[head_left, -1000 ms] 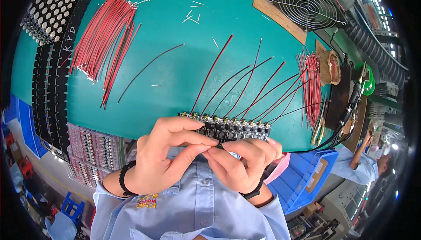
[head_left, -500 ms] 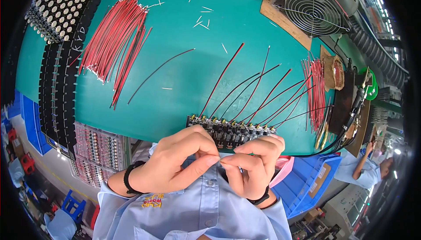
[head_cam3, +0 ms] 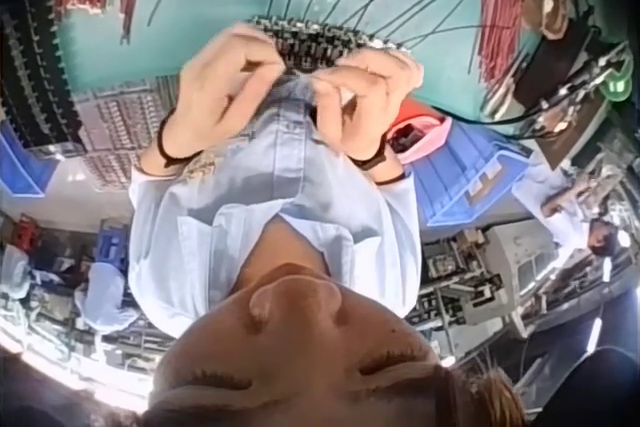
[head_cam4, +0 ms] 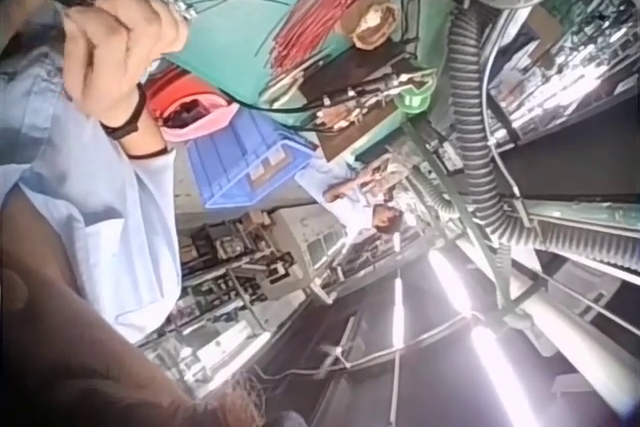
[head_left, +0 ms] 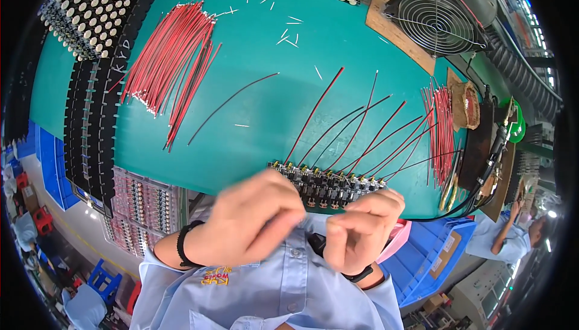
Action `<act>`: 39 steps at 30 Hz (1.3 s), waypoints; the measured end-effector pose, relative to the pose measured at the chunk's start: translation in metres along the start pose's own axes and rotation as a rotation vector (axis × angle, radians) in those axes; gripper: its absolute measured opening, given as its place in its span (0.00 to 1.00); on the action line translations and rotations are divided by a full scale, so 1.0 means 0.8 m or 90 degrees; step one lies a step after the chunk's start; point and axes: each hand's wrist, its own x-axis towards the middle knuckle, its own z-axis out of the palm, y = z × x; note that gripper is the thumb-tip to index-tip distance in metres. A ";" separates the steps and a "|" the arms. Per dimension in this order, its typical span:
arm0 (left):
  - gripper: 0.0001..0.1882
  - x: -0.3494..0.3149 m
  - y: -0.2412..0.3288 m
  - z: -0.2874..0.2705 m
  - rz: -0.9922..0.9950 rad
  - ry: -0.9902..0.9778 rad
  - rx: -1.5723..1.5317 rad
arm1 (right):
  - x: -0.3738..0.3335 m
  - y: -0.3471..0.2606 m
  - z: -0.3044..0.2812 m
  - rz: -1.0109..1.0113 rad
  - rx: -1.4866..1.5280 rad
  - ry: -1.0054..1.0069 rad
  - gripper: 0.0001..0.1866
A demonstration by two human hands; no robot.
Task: The person inserts red wires into a circuit board, moves it to a stack, and then separates a large circuit board into smaller strips to continue the process.
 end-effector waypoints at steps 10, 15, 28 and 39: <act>0.09 0.020 -0.034 -0.029 -0.137 0.227 0.531 | 0.003 0.006 0.018 0.026 -0.324 -0.047 0.10; 0.09 0.020 -0.039 -0.026 -0.132 0.215 0.539 | 0.004 0.007 0.019 0.046 -0.337 -0.059 0.09; 0.09 0.012 -0.043 -0.022 -0.104 0.247 0.545 | 0.002 0.010 0.023 0.060 -0.349 -0.050 0.08; 0.08 0.002 -0.021 -0.017 -0.078 0.198 0.411 | 0.005 0.008 0.023 0.046 -0.362 -0.059 0.09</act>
